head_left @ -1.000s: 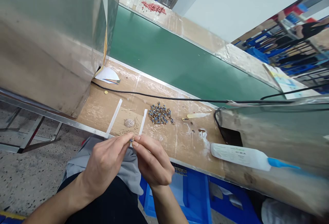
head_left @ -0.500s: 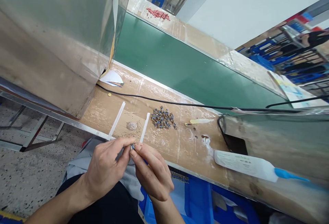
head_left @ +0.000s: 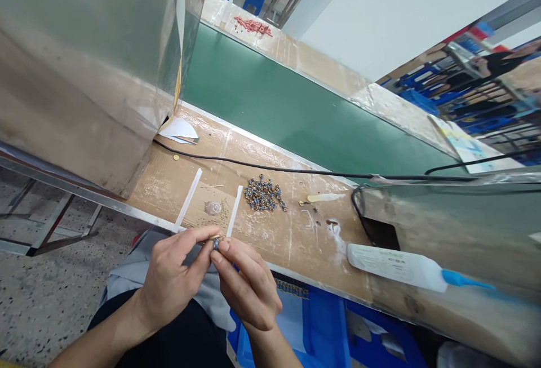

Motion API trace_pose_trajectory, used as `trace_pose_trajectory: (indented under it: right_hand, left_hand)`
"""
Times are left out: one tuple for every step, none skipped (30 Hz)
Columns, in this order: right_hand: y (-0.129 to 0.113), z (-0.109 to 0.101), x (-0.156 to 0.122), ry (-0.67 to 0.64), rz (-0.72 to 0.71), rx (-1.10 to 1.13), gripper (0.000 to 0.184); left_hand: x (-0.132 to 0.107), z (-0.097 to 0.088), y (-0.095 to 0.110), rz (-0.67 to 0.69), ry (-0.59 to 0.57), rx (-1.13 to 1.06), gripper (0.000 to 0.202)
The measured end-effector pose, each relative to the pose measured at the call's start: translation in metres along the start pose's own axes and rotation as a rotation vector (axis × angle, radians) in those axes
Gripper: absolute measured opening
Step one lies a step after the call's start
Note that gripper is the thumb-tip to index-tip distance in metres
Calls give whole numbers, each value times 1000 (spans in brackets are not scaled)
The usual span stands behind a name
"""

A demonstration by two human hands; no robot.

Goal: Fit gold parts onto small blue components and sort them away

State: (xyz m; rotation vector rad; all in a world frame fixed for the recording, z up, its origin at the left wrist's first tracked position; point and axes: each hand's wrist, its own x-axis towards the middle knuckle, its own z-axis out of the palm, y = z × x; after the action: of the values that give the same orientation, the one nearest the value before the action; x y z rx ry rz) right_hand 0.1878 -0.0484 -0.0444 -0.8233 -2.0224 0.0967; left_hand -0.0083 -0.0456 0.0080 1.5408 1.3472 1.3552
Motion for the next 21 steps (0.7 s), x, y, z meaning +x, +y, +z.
trace_pose_trajectory:
  right_hand:
    - [-1,-2,0,20,-6,-11,61]
    - [-2,-3,0,33,-9,-21,60]
    - [-3,-5,0,42,-10,-27,59]
    - [-4,-6,1,42,-5,-25,59]
    - [-5,-6,2,38,4,-20,59]
    - [-6,-6,3,38,13,-13,60]
    - [-6,-5,6,53,15,-2,59]
    - [-7,-5,9,79,11,13,57]
    - [-8,-4,13,114,11,35,53]
    - [-8,-4,18,156,21,61,49]
    - [-8,-5,23,193,51,88,44]
    - [-8,-6,29,212,106,113,41]
    - [-8,-7,34,206,180,139,39]
    - [-7,-9,40,181,258,168,37]
    - [-7,-10,44,149,326,204,36]
    - [-6,-11,48,114,373,248,34]
    - [-6,-12,51,88,397,295,32]
    - [-5,-12,53,78,404,338,31]
    - [-5,-12,54,77,404,371,31]
    - [-4,-11,54,78,404,391,31]
    - [-4,-11,54,78,408,401,32]
  left_hand:
    - [0,0,1,-45,-3,-37,28]
    - [1,0,2,-86,-9,-74,26]
    - [2,0,3,-119,-20,-108,24]
    - [2,0,3,-143,-35,-136,21]
    - [3,0,3,-156,-44,-155,19]
    - [3,0,3,-159,-48,-166,19]
    - [4,0,2,-155,-46,-168,18]
    - [4,0,2,-144,-40,-160,18]
    - [4,0,0,-126,-32,-148,18]
    - [3,0,-1,-107,-26,-134,19]
    - [3,0,-2,-94,-28,-122,19]
    - [3,0,-2,-84,-34,-114,20]
    - [2,0,-3,-77,-42,-111,20]
    - [2,0,-3,-71,-49,-111,21]
    - [2,-1,-3,-66,-53,-111,21]
    - [2,-1,-3,-60,-55,-110,20]
    - [2,-1,-3,-51,-56,-108,20]
    - [2,-1,-2,-41,-57,-103,19]
    - [3,-1,-2,-31,-59,-94,19]
    - [3,-1,-2,-19,-61,-83,18]
    - [3,-1,-2,-5,-65,-70,18]
